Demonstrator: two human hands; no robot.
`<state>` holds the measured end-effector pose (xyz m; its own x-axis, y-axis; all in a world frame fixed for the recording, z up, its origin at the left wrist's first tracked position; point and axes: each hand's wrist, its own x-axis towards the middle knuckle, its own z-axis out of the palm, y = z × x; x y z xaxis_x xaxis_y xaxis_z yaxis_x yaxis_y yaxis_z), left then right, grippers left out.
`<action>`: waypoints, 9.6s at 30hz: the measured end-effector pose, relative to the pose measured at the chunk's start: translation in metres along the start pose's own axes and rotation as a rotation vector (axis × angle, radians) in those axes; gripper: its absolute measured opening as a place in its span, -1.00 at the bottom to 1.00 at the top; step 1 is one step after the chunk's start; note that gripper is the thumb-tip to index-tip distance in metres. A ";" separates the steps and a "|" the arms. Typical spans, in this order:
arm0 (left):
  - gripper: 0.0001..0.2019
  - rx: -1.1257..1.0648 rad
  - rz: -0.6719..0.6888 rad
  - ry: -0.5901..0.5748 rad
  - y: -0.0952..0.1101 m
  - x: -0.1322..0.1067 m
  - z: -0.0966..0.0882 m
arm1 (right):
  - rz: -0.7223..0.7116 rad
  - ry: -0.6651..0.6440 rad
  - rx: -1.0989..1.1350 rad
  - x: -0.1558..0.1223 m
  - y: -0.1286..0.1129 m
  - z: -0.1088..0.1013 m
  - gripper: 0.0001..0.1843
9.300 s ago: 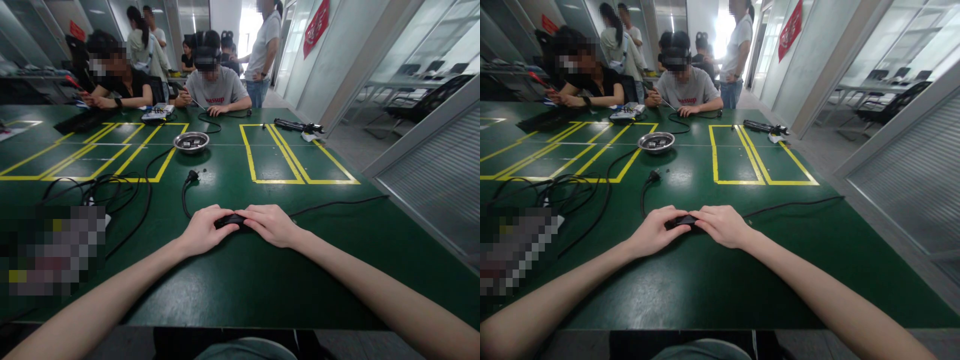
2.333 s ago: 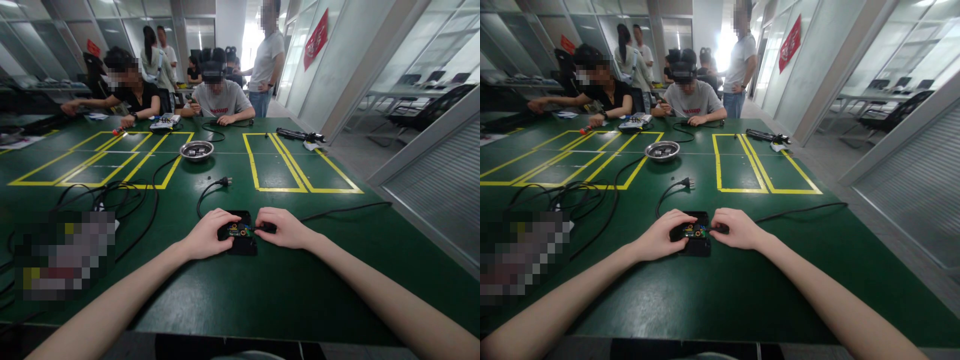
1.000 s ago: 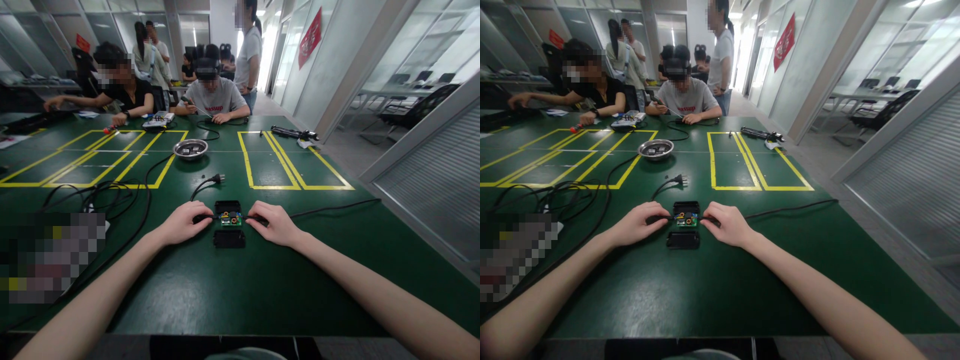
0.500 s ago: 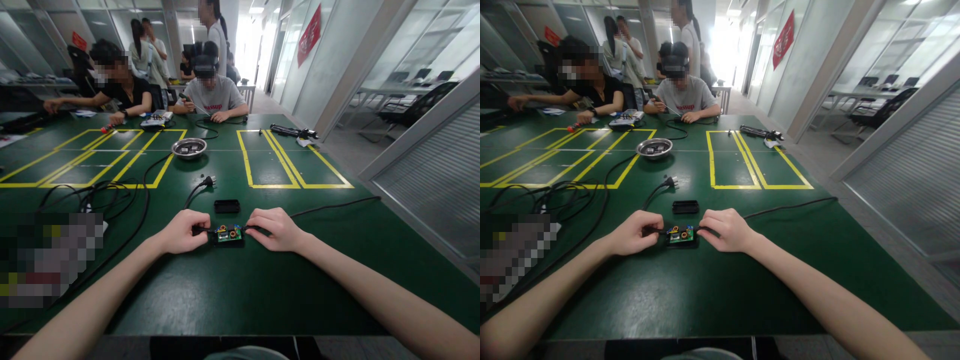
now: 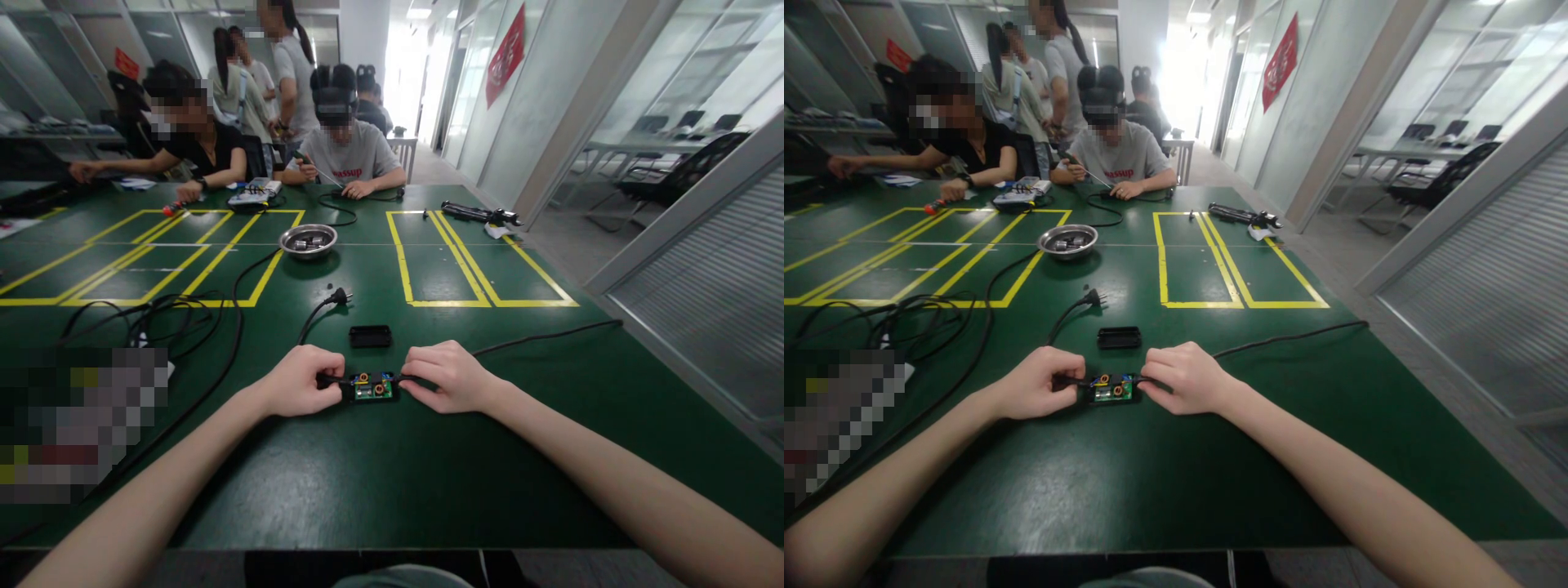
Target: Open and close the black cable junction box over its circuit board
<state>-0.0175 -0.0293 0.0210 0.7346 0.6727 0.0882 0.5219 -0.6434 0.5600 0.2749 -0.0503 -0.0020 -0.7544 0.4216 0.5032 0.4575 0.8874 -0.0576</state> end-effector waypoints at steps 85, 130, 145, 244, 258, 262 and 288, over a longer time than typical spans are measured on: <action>-0.85 -0.195 -0.216 0.372 -0.012 0.016 0.019 | 0.717 0.098 0.514 0.008 0.017 0.022 -0.86; -0.80 -0.597 -0.265 0.484 -0.006 0.019 0.023 | 0.788 0.298 0.793 0.013 0.005 0.023 -0.74; -0.80 -0.635 -0.270 0.496 -0.001 0.018 0.022 | 0.785 0.259 0.812 0.013 0.001 0.018 -0.72; -0.67 0.170 0.064 0.182 0.009 0.010 0.026 | 0.491 -0.057 0.584 0.013 -0.012 0.006 -0.69; -0.67 0.236 0.228 0.242 0.011 0.010 0.030 | 0.218 0.037 0.292 0.011 -0.016 0.013 -0.77; -0.64 0.224 0.234 0.276 0.010 0.009 0.027 | 0.132 0.070 0.238 0.011 -0.014 0.012 -0.76; -0.64 0.550 0.495 0.284 0.010 0.009 0.027 | 0.467 -0.078 0.445 0.014 -0.009 0.007 -0.37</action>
<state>0.0063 -0.0396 0.0051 0.8373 0.2811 0.4690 0.3574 -0.9305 -0.0804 0.2569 -0.0508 -0.0002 -0.5629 0.7794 0.2750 0.5198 0.5925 -0.6154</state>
